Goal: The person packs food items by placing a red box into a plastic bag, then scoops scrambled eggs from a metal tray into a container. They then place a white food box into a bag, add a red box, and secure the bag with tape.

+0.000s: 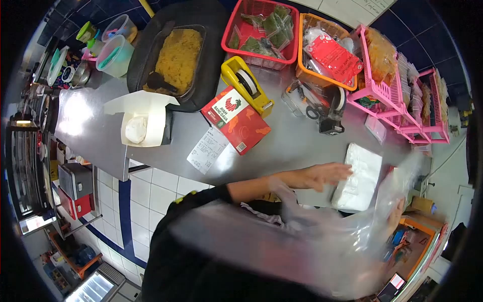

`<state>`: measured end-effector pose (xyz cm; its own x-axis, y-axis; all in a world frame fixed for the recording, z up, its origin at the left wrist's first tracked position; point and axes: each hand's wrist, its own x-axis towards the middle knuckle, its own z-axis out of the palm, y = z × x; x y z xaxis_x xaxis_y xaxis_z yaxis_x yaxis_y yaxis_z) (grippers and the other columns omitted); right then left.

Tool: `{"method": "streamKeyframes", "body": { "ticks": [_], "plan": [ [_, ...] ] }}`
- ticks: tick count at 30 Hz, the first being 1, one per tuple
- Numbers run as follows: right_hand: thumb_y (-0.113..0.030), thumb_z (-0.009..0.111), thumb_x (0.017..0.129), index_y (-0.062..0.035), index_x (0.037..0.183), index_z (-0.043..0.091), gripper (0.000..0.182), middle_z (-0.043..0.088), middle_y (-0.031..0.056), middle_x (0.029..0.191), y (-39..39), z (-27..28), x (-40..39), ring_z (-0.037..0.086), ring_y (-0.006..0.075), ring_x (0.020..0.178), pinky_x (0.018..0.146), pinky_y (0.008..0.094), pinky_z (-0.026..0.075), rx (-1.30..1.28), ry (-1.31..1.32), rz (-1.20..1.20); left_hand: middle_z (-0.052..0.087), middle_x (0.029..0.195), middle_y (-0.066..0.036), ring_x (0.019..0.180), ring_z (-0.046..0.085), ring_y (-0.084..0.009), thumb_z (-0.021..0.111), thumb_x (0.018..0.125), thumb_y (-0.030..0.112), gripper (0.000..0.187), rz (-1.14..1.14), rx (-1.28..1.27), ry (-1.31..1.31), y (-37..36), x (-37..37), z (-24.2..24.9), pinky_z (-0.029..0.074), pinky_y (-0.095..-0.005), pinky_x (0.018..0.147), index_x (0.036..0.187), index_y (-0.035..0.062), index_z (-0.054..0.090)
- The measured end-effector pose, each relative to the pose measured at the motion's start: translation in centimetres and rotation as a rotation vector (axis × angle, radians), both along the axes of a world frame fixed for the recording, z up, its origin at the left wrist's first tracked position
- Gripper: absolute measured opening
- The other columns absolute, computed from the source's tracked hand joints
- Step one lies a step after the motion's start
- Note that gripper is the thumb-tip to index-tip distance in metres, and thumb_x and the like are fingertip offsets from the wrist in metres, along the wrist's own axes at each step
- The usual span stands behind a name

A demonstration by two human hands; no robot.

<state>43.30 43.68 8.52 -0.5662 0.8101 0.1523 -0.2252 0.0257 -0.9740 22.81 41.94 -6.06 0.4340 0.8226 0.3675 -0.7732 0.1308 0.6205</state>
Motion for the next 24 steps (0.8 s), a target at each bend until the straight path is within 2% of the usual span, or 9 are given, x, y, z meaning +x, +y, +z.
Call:
{"method": "streamKeyframes", "body": {
  "ticks": [4, 6, 10, 13, 16, 20, 22, 23, 24],
  "plan": [
    [-0.015, 0.048, 0.085, 0.0014, 0.078, 0.061, 0.022, 0.061, 0.0088, 0.084, 0.8, -0.5, -0.6, 0.052, 0.0126, 0.069, 0.064, 0.0246, 0.042, -0.032, -0.063, -0.305, 0.028, 0.139, -0.014, 0.127, 0.03, -0.0242, 0.069, 0.071, 0.035, 0.091, -0.165, -0.059, 0.155, -6.3, -6.5, 6.8, 0.023, -0.0419, 0.103, 0.139, 0.0082, 0.014],
    [-0.015, 0.047, 0.086, 0.0015, 0.079, 0.061, 0.023, 0.061, 0.0087, 0.085, 0.8, -0.9, -0.7, 0.052, 0.0122, 0.069, 0.063, 0.0246, 0.043, -0.054, -0.1, -0.46, 0.03, 0.138, -0.017, 0.125, 0.032, -0.0247, 0.074, 0.06, 0.051, 0.11, -0.09, 0.05, -0.133, -8.1, -6.9, 7.0, 0.026, -0.0409, 0.101, 0.139, 0.0065, 0.013],
    [-0.016, 0.045, 0.087, 0.0017, 0.081, 0.062, 0.025, 0.062, 0.0085, 0.085, 0.7, -1.6, -0.8, 0.051, 0.0114, 0.069, 0.062, 0.0246, 0.043, -0.093, -0.172, -0.778, 0.036, 0.131, -0.017, 0.124, 0.032, -0.0274, 0.077, 0.056, 0.043, 0.113, -0.053, 0.181, -0.217, -8.7, -6.7, 7.3, 0.027, -0.0432, 0.1, 0.14, 0.0074, 0.011],
    [-0.016, 0.044, 0.088, 0.0018, 0.082, 0.063, 0.027, 0.062, 0.0084, 0.086, 0.7, -1.9, -0.2, 0.051, 0.011, 0.07, 0.062, 0.0246, 0.043, -0.103, -0.216, -0.938, 0.053, 0.105, -0.012, 0.102, 0.049, -0.0222, 0.075, 0.064, 0.039, 0.089, 0.175, 0.026, 0.222, -9.7, -6.0, 9.4, 0.037, -0.0367, 0.09, 0.134, 0.0068, 0.029],
    [-0.019, 0.037, 0.093, 0.0023, 0.101, 0.059, 0.032, 0.061, 0.008, 0.088, 0.7, -2.2, 0.2, 0.049, 0.0055, 0.071, 0.05, 0.0225, 0.04, -0.021, -0.215, -0.941, 0.054, 0.064, 0.0, 0.062, 0.049, -0.0072, 0.063, 0.081, 0.026, 0.023, 0.239, 0.017, 0.8, -9.0, -5.0, 10.5, 0.039, -0.0222, 0.058, 0.081, 0.0032, 0.057],
    [-0.019, 0.038, 0.093, 0.002, 0.104, 0.057, 0.03, 0.06, 0.0081, 0.09, 0.7, -2.6, 2.2, 0.049, 0.0049, 0.071, 0.049, 0.0219, 0.039, 0.006, -0.264, -0.917, 0.056, 0.078, -0.003, 0.073, 0.052, -0.0111, 0.062, 0.081, 0.029, 0.029, 0.498, -0.128, 0.827, -8.8, -4.4, 6.9, 0.043, -0.0251, 0.069, 0.097, 0.0054, 0.056],
    [-0.018, 0.038, 0.093, 0.0018, 0.105, 0.056, 0.03, 0.06, 0.0082, 0.091, -0.5, -2.7, 1.2, 0.049, 0.0047, 0.071, 0.049, 0.0216, 0.039, 0.015, -0.288, -0.908, 0.056, 0.095, -0.006, 0.088, 0.053, -0.0151, 0.062, 0.081, 0.03, 0.042, 0.582, -0.627, -0.174, -8.8, -4.0, 6.2, 0.043, -0.0298, 0.083, 0.113, 0.007, 0.049],
    [-0.018, 0.038, 0.093, 0.0017, 0.106, 0.056, 0.029, 0.06, 0.0082, 0.091, -2.7, -2.7, 1.5, 0.049, 0.0045, 0.071, 0.048, 0.0215, 0.039, 0.02, -0.298, -0.903, 0.056, 0.095, -0.006, 0.088, 0.053, -0.0151, 0.062, 0.081, 0.03, 0.042, 0.579, -0.626, -0.172, -9.0, -4.1, 6.1, 0.043, -0.0298, 0.083, 0.113, 0.007, 0.049],
    [-0.018, 0.038, 0.093, 0.0016, 0.106, 0.055, 0.029, 0.06, 0.0082, 0.091, -2.8, -2.8, -0.2, 0.048, 0.0044, 0.071, 0.048, 0.0213, 0.038, 0.027, -0.307, -0.898, 0.05, 0.108, -0.008, 0.096, 0.051, -0.0169, 0.059, 0.083, 0.031, 0.044, 0.254, -0.613, -0.436, -9.5, -4.3, 6.0, 0.044, -0.0317, 0.085, 0.118, 0.0096, 0.046]
  ]
}}
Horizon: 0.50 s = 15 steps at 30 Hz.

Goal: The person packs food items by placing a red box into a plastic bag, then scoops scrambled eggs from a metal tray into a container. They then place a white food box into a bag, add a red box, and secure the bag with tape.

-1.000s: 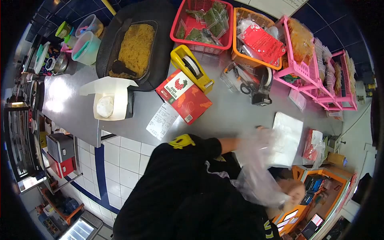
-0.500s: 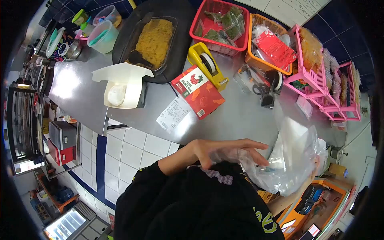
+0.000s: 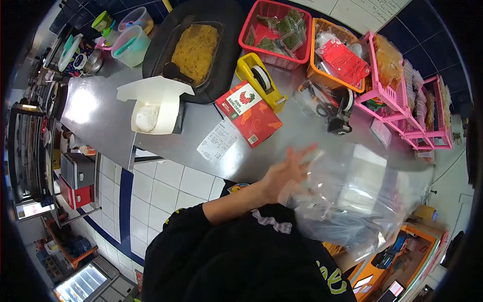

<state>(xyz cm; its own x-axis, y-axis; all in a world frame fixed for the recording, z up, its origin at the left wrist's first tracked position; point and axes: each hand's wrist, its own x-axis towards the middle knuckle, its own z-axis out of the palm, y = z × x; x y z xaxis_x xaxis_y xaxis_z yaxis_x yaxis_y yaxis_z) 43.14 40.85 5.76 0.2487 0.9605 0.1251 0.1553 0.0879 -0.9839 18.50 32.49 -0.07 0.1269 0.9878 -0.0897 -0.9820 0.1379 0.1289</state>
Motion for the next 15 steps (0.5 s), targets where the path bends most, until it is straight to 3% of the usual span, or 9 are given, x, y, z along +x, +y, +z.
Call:
{"method": "streamKeyframes", "body": {
  "ticks": [1, 3, 5, 7, 8, 13, 14, 15],
  "plan": [
    [-0.018, 0.039, 0.093, 0.0015, 0.107, 0.055, 0.029, 0.06, 0.0082, 0.092, 1.4, -0.1, 0.7, 0.048, 0.0042, 0.071, 0.048, 0.0212, 0.038, 0.002, -0.01, 0.005, 0.044, 0.12, -0.009, 0.105, 0.048, -0.0188, 0.057, 0.085, 0.033, 0.046, -0.216, 0.115, -0.326, -0.3, 0.0, -0.2, 0.044, -0.0336, 0.088, 0.123, 0.0122, 0.043],
    [-0.018, 0.039, 0.093, 0.0013, 0.108, 0.054, 0.029, 0.059, 0.0083, 0.092, -2.5, 0.2, -16.7, 0.048, 0.0039, 0.071, 0.047, 0.0209, 0.038, 0.003, -0.034, 0.02, 0.047, 0.12, -0.01, 0.103, 0.05, -0.0178, 0.058, 0.084, 0.03, 0.044, -0.306, 0.066, -0.188, -1.6, 1.6, -2.6, 0.045, -0.0324, 0.086, 0.121, 0.0105, 0.045],
    [-0.018, 0.039, 0.092, 0.0011, 0.11, 0.053, 0.029, 0.059, 0.0083, 0.093, -0.4, -0.1, -4.2, 0.048, 0.0037, 0.071, 0.046, 0.0206, 0.037, 0.002, -0.063, 0.04, 0.049, 0.119, -0.01, 0.102, 0.052, -0.0168, 0.059, 0.083, 0.028, 0.042, -0.388, 0.015, -0.054, -1.6, 2.0, -2.6, 0.045, -0.0313, 0.085, 0.119, 0.0088, 0.047],
    [-0.017, 0.04, 0.092, 0.001, 0.111, 0.052, 0.029, 0.059, 0.0084, 0.094, 7.6, -0.3, 6.2, 0.048, 0.0034, 0.071, 0.046, 0.0203, 0.037, -0.003, -0.092, 0.066, 0.057, 0.109, -0.009, 0.1, 0.055, -0.0173, 0.064, 0.08, 0.025, 0.038, -0.486, -0.319, 0.284, -0.8, 1.5, -0.3, 0.042, -0.03, 0.089, 0.11, 0.0038, 0.053],
    [-0.017, 0.04, 0.092, 0.0009, 0.112, 0.051, 0.029, 0.059, 0.0084, 0.094, 7.3, -0.1, 5.9, 0.048, 0.0032, 0.071, 0.045, 0.0202, 0.037, -0.005, -0.106, 0.079, 0.061, 0.1, -0.007, 0.093, 0.057, -0.0156, 0.063, 0.081, 0.024, 0.028, -0.32, -0.194, 0.289, -0.2, 1.7, -1.5, 0.044, -0.0273, 0.086, 0.1, 0.0044, 0.058],
    [-0.017, 0.041, 0.092, 0.0004, 0.115, 0.049, 0.03, 0.058, 0.0085, 0.096, 8.1, -0.5, 10.0, 0.047, 0.0025, 0.071, 0.044, 0.0195, 0.036, 0.001, -0.17, 0.139, 0.06, 0.084, -0.004, 0.079, 0.056, -0.0112, 0.064, 0.082, 0.018, 0.018, -0.078, -0.237, 0.277, -0.2, -0.7, -0.4, 0.044, -0.0255, 0.077, 0.093, 0.0055, 0.058],
    [-0.016, 0.041, 0.092, 0.0003, 0.116, 0.049, 0.03, 0.058, 0.0085, 0.096, 3.9, -0.5, 4.1, 0.047, 0.0024, 0.07, 0.044, 0.0193, 0.036, 0.002, -0.182, 0.147, 0.06, 0.085, -0.003, 0.078, 0.056, -0.0099, 0.064, 0.081, 0.017, 0.018, -0.043, -0.136, 0.4, -0.5, -1.0, -1.3, 0.045, -0.0245, 0.072, 0.093, 0.0057, 0.057],
    [-0.016, 0.041, 0.092, 0.0002, 0.116, 0.048, 0.03, 0.058, 0.0085, 0.097, 3.9, -0.5, 4.1, 0.047, 0.0022, 0.07, 0.043, 0.0192, 0.035, 0.003, -0.193, 0.152, 0.06, 0.086, -0.002, 0.076, 0.055, -0.0086, 0.065, 0.08, 0.016, 0.018, -0.01, -0.033, 0.523, -0.8, -1.5, -1.7, 0.045, -0.0236, 0.068, 0.093, 0.006, 0.057]
  ]
}}
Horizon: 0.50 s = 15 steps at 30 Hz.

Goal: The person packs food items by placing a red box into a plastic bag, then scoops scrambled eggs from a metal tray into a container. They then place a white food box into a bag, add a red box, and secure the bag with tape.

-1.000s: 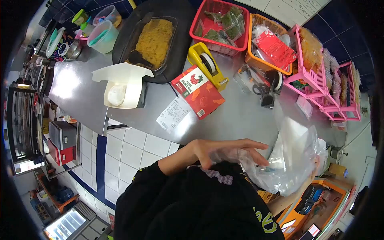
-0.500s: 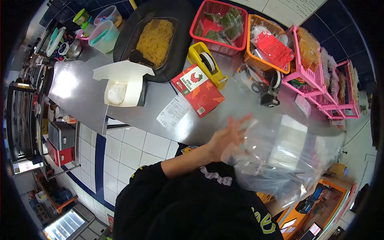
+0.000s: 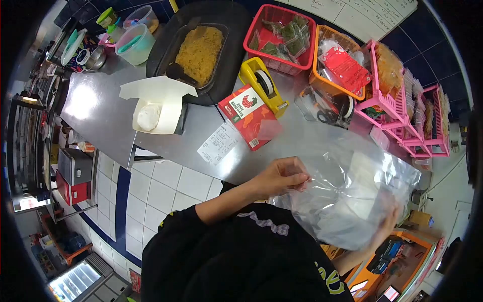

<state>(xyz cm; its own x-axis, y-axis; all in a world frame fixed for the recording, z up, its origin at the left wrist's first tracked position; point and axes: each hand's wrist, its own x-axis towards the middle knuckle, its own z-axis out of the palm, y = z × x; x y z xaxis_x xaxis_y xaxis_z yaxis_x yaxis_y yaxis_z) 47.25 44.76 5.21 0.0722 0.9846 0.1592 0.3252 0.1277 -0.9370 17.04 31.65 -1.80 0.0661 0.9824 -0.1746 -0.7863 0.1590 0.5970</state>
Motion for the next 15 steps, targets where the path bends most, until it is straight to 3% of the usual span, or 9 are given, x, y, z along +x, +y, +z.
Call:
{"method": "streamKeyframes", "body": {
  "ticks": [1, 3, 4, 5, 6, 7, 9, 12, 15],
  "plan": [
    [-0.01, 0.044, 0.089, -0.0021, 0.124, 0.04, 0.036, 0.054, 0.0088, 0.105, 1.4, -2.8, 2.0, 0.047, 0.0005, 0.067, 0.043, 0.0155, 0.034, -0.087, -0.316, 0.155, 0.06, 0.086, -0.002, 0.076, 0.055, -0.0086, 0.065, 0.08, 0.016, 0.018, -0.003, 0.003, 0.002, -0.6, -0.6, 0.2, 0.045, -0.0236, 0.068, 0.093, 0.006, 0.057],
    [-0.003, 0.043, 0.087, -0.0014, 0.122, 0.042, 0.035, 0.051, 0.0091, 0.107, 2.5, -6.2, 1.4, 0.051, 0.003, 0.07, 0.046, 0.0155, 0.038, -0.502, -0.459, 0.213, 0.057, 0.084, -0.002, 0.074, 0.053, -0.0075, 0.068, 0.076, 0.015, 0.022, 0.011, -0.039, 0.718, -2.3, -2.2, 0.7, 0.043, -0.0232, 0.065, 0.091, 0.0043, 0.056],
    [-0.002, 0.044, 0.087, 0.0001, 0.122, 0.04, 0.036, 0.051, 0.0138, 0.111, 2.3, -7.9, -0.4, 0.056, 0.011, 0.082, 0.057, 0.0199, 0.047, -0.543, -0.351, 0.166, 0.057, 0.083, -0.002, 0.071, 0.052, -0.0079, 0.069, 0.074, 0.013, 0.023, 0.124, 0.025, 0.814, -3.6, -2.9, 0.8, 0.042, -0.0238, 0.062, 0.09, 0.0043, 0.056],
    [-0.002, 0.047, 0.086, 0.0002, 0.124, 0.038, 0.039, 0.047, 0.0176, 0.12, 4.1, -15.1, 2.4, 0.055, 0.0204, 0.094, 0.07, 0.0264, 0.05, -0.052, -0.565, 0.413, 0.057, 0.082, -0.002, 0.068, 0.052, -0.0083, 0.069, 0.072, 0.012, 0.024, 0.239, 0.088, 0.908, -5.0, -3.7, 0.8, 0.041, -0.0243, 0.059, 0.09, 0.0043, 0.056],
    [-0.009, 0.054, 0.084, -0.0013, 0.126, 0.036, 0.046, 0.046, 0.0158, 0.123, 2.5, -12.3, -3.2, 0.052, 0.0263, 0.102, 0.082, 0.0338, 0.046, -0.262, -0.554, 0.402, 0.058, 0.084, -0.002, 0.067, 0.053, -0.0093, 0.067, 0.075, 0.017, 0.023, 0.253, 0.068, 1.023, -6.7, -5.0, 1.9, 0.041, -0.0259, 0.057, 0.09, 0.0043, 0.056],
    [-0.01, 0.056, 0.084, -0.0028, 0.128, 0.033, 0.05, 0.044, 0.0145, 0.125, 2.8, -16.0, -4.7, 0.049, 0.0268, 0.107, 0.082, 0.0334, 0.046, -0.112, -0.411, 0.515, 0.058, 0.086, -0.003, 0.065, 0.054, -0.0104, 0.065, 0.077, 0.022, 0.024, 0.264, 0.045, 1.138, -8.6, -6.5, 3.8, 0.041, -0.0274, 0.056, 0.09, 0.0043, 0.055],
    [-0.016, 0.062, 0.08, -0.0058, 0.13, 0.029, 0.061, 0.037, 0.0124, 0.13, -0.4, -13.3, -14.4, 0.046, 0.0268, 0.109, 0.083, 0.0364, 0.044, -0.149, -0.36, 0.602, 0.061, 0.082, -0.011, 0.062, 0.058, -0.0206, 0.05, 0.086, 0.034, 0.033, 0.232, -0.118, 1.2, -13.1, -9.0, 6.7, 0.042, -0.0334, 0.055, 0.082, 0.0022, 0.057],
    [-0.031, 0.076, 0.063, -0.0032, 0.13, 0.025, 0.089, 0.03, 0.0226, 0.13, -3.8, -14.8, -23.6, 0.034, 0.0341, 0.119, 0.097, 0.0469, 0.029, 0.214, -0.32, 0.785, 0.057, 0.066, -0.022, 0.068, 0.056, -0.0392, 0.035, 0.089, 0.04, 0.054, 0.11, -0.895, 1.754, -16.1, -9.7, 11.5, 0.044, -0.0441, 0.061, 0.063, -0.0002, 0.059],
    [-0.033, 0.078, 0.057, -0.0038, 0.13, 0.025, 0.095, 0.025, 0.0268, 0.13, -5.8, -14.9, -28.0, 0.028, 0.0401, 0.12, 0.098, 0.0479, 0.026, 0.283, -0.402, 0.79, 0.059, 0.08, -0.021, 0.073, 0.059, -0.0361, 0.05, 0.082, 0.035, 0.034, -0.12, -1.035, 1.923, -16.0, -8.7, 8.9, 0.045, -0.0463, 0.063, 0.091, 0.0029, 0.057]
  ]
}}
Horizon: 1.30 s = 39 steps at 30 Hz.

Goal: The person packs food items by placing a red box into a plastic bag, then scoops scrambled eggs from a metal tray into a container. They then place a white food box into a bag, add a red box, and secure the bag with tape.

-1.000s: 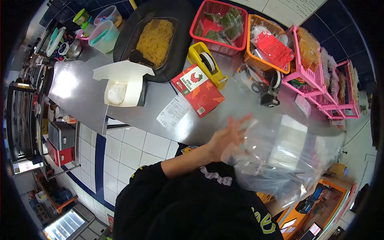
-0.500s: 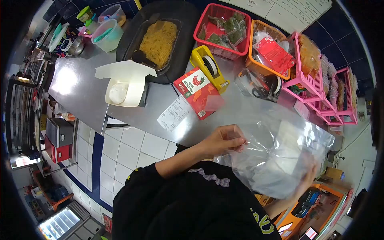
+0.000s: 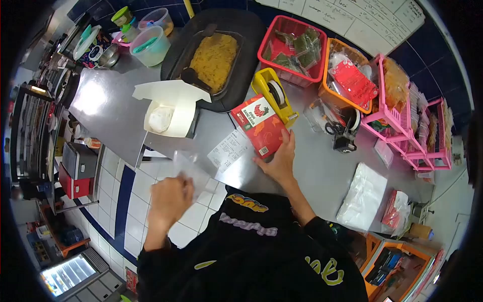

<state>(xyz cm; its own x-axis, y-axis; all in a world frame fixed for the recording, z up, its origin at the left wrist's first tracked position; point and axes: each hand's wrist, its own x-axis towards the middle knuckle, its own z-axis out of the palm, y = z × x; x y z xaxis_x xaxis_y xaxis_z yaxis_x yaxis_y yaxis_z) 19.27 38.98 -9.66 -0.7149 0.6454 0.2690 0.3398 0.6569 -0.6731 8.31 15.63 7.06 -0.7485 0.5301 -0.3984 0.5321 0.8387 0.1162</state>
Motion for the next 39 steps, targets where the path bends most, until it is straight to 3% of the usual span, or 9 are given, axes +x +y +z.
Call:
{"method": "streamKeyframes", "body": {
  "ticks": [3, 5, 14, 20, 23, 25, 29, 34, 39],
  "plan": [
    [-0.031, 0.078, 0.054, -0.0059, 0.13, 0.025, 0.095, 0.023, 0.027, 0.13, -0.1, -1.2, -1.0, 0.025, 0.043, 0.12, 0.098, 0.0482, 0.026, 0.032, -0.035, -0.03, 0.031, 0.134, -0.024, 0.079, 0.06, -0.0359, 0.066, 0.072, 0.023, 0.068, -0.094, -0.01, -0.013, 2.7, 0.7, -6.9, 0.049, -0.0448, 0.065, 0.128, 0.0071, 0.032],
    [-0.029, 0.077, 0.054, -0.0074, 0.13, 0.026, 0.094, 0.023, 0.0259, 0.13, -0.1, -1.8, -1.1, 0.026, 0.0424, 0.119, 0.097, 0.0488, 0.027, 0.034, -0.012, -0.031, 0.008, 0.143, -0.02, 0.078, 0.061, -0.0344, 0.07, 0.068, 0.027, 0.077, -0.34, 0.155, 0.004, 5.4, 0.9, -12.0, 0.051, -0.0393, 0.061, 0.131, 0.0063, 0.03],
    [-0.024, 0.078, 0.052, -0.0065, 0.124, 0.036, 0.085, 0.03, 0.0248, 0.124, 0.7, -1.0, 8.0, 0.035, 0.0417, 0.112, 0.094, 0.0474, 0.033, 0.091, -0.006, -0.01, 0.023, 0.139, -0.023, 0.065, 0.062, -0.031, 0.064, 0.072, 0.039, 0.075, -0.295, 0.33, 0.091, 9.0, 2.0, -19.8, 0.052, -0.0345, 0.056, 0.129, 0.0006, 0.034],
    [-0.03, 0.08, 0.051, -0.0058, 0.128, 0.033, 0.093, 0.028, 0.0257, 0.126, 0.6, -1.9, 17.4, 0.03, 0.0424, 0.117, 0.096, 0.0503, 0.027, 0.109, -0.099, -0.281, 0.04, 0.125, -0.02, 0.065, 0.061, -0.0296, 0.053, 0.083, 0.03, 0.06, -0.207, 0.258, 0.044, 11.0, 2.3, -20.3, 0.051, -0.0341, 0.052, 0.129, -0.002, 0.032],
    [-0.037, 0.08, 0.05, -0.0065, 0.132, 0.028, 0.102, 0.024, 0.0274, 0.13, 0.5, 0.5, 17.1, 0.026, 0.0439, 0.119, 0.099, 0.0514, 0.021, 0.241, -0.374, -0.481, 0.038, 0.127, -0.022, 0.062, 0.061, -0.0297, 0.053, 0.084, 0.028, 0.06, -0.32, 0.244, 0.346, 12.0, 2.9, -22.0, 0.051, -0.0336, 0.052, 0.129, -0.0043, 0.032],
    [-0.042, 0.079, 0.052, -0.0037, 0.134, 0.023, 0.107, 0.022, 0.0303, 0.131, 1.2, 2.9, 14.4, 0.024, 0.0461, 0.12, 0.1, 0.0527, 0.018, 0.367, -0.485, -0.469, 0.038, 0.128, -0.027, 0.057, 0.061, -0.0231, 0.05, 0.079, 0.012, 0.056, -0.269, 0.363, 0.185, 13.4, 3.4, -21.5, 0.05, -0.0288, 0.05, 0.126, -0.012, 0.032],
    [-0.03, 0.076, 0.064, 0.0035, 0.132, 0.021, 0.094, 0.027, 0.0246, 0.132, 4.4, 3.3, 3.9, 0.027, 0.0368, 0.123, 0.1, 0.0443, 0.023, 0.009, 0.096, -0.144, 0.025, 0.13, -0.037, 0.058, 0.06, -0.035, 0.05, 0.084, 0.015, 0.059, -0.316, 0.246, 0.205, 15.5, 4.4, -20.3, 0.051, -0.0372, 0.051, 0.136, 0.0065, 0.024],
    [-0.019, 0.072, 0.07, 0.0018, 0.123, 0.037, 0.066, 0.055, 0.0195, 0.105, 8.0, -1.8, -5.8, 0.054, 0.0251, 0.096, 0.081, 0.0336, 0.043, -0.237, 0.221, -0.226, 0.025, 0.13, -0.038, 0.058, 0.061, -0.0319, 0.05, 0.078, 0.007, 0.063, -0.182, 0.377, 0.085, 16.7, 4.3, -21.1, 0.05, -0.0356, 0.049, 0.137, 0.0125, 0.027],
    [-0.021, 0.073, 0.07, 0.0004, 0.096, 0.054, 0.039, 0.062, 0.0131, 0.073, 8.3, -0.4, -5.1, 0.059, 0.02, 0.065, 0.062, 0.0314, 0.047, -0.162, 0.164, -0.213, 0.026, 0.131, -0.035, 0.059, 0.062, -0.029, 0.051, 0.075, 0.005, 0.06, -0.137, 0.423, 0.088, 19.5, 3.2, -20.8, 0.05, -0.0336, 0.049, 0.133, 0.0103, 0.034]
  ]
}}
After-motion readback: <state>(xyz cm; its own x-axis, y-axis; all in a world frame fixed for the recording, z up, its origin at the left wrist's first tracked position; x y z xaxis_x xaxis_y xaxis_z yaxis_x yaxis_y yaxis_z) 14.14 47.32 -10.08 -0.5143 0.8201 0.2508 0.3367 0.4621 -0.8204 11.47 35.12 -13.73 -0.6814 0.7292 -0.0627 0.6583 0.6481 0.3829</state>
